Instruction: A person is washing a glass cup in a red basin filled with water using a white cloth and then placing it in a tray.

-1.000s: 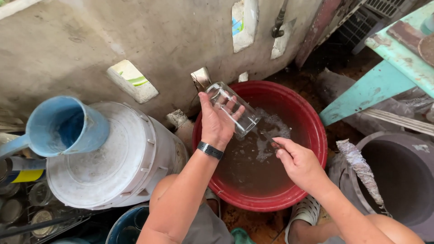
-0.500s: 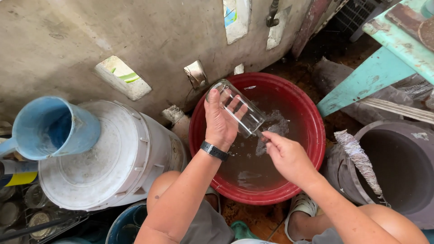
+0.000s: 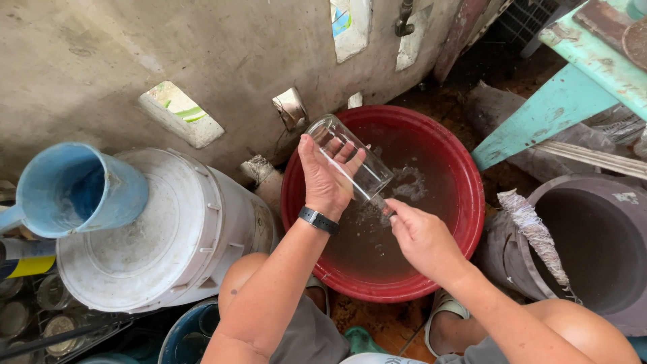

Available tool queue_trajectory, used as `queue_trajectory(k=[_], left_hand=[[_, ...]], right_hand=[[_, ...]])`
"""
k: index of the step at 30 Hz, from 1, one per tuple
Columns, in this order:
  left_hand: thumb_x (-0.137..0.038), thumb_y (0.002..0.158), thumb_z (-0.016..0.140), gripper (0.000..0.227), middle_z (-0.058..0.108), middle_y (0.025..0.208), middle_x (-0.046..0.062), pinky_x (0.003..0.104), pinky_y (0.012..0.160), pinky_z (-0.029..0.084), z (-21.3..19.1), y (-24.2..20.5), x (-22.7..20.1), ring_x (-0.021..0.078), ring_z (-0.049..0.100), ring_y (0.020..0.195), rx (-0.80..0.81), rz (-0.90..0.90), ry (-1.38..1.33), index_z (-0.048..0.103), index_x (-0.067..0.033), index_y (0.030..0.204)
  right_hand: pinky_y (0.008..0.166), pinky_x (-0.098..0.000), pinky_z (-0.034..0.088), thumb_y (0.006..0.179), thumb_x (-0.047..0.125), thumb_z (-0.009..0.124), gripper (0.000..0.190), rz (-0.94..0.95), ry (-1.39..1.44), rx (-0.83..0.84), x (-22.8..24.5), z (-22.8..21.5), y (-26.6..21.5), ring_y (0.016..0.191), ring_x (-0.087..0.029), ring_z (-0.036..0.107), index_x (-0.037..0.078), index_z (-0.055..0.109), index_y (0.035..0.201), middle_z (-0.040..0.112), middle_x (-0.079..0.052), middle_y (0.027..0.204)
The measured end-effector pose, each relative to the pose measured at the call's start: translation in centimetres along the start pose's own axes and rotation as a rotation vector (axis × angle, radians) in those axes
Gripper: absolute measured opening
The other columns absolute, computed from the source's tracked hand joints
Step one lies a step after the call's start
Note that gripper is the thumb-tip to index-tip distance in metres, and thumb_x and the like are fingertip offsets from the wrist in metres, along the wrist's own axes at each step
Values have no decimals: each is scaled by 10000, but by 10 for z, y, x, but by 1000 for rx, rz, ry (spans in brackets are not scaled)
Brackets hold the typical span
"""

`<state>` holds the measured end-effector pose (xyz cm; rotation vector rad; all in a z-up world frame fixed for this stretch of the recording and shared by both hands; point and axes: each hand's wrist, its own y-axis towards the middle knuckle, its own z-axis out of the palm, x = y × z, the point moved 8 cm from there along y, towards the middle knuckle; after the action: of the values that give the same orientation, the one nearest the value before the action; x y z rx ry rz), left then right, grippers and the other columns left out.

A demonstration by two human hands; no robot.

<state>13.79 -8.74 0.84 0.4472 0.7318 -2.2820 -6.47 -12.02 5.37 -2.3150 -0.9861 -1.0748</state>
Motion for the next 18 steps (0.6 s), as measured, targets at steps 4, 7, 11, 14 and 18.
queue_trajectory(k=[4, 7, 11, 14, 18], left_hand=[[-686, 854, 637, 517, 625, 1057, 41, 538, 951, 573, 8, -7, -5, 281, 696, 983, -8, 34, 10, 496, -244, 1083], [-700, 888, 563, 535, 621, 1079, 53, 507, 933, 578, 14, -14, -9, 250, 694, 975, -19, 21, 59, 486, -213, 1096], [-740, 883, 531, 580, 645, 1074, 77, 530, 879, 602, 9, -7, -3, 271, 704, 939, 5, 17, 11, 478, -206, 1102], [-769, 847, 580, 627, 656, 1041, 62, 504, 872, 612, 12, -5, -1, 265, 713, 934, 37, 41, 26, 520, -208, 1120], [-780, 835, 593, 674, 628, 1005, 45, 496, 893, 610, 10, -5, 0, 258, 715, 902, 41, 44, 40, 531, -200, 1172]], right_hand=[[930, -456, 572, 965, 198, 559, 376, 47, -46, -19, -4, -12, 7, 1055, -280, 725, 214, 688, 1318, 782, -69, 1085], [886, -481, 579, 960, 174, 559, 382, 35, -44, 11, 1, -6, 3, 990, -327, 740, 183, 683, 1321, 789, -120, 987], [875, -467, 579, 950, 188, 571, 366, 98, 8, 9, -4, -9, 4, 956, -300, 750, 196, 701, 1293, 793, -106, 893], [864, -450, 585, 960, 196, 564, 358, 109, 41, 21, 1, -3, 2, 931, -278, 755, 194, 701, 1291, 792, -93, 882], [884, -479, 587, 957, 214, 557, 374, 65, -35, -4, -2, -12, 7, 990, -307, 736, 239, 684, 1308, 791, -97, 981]])
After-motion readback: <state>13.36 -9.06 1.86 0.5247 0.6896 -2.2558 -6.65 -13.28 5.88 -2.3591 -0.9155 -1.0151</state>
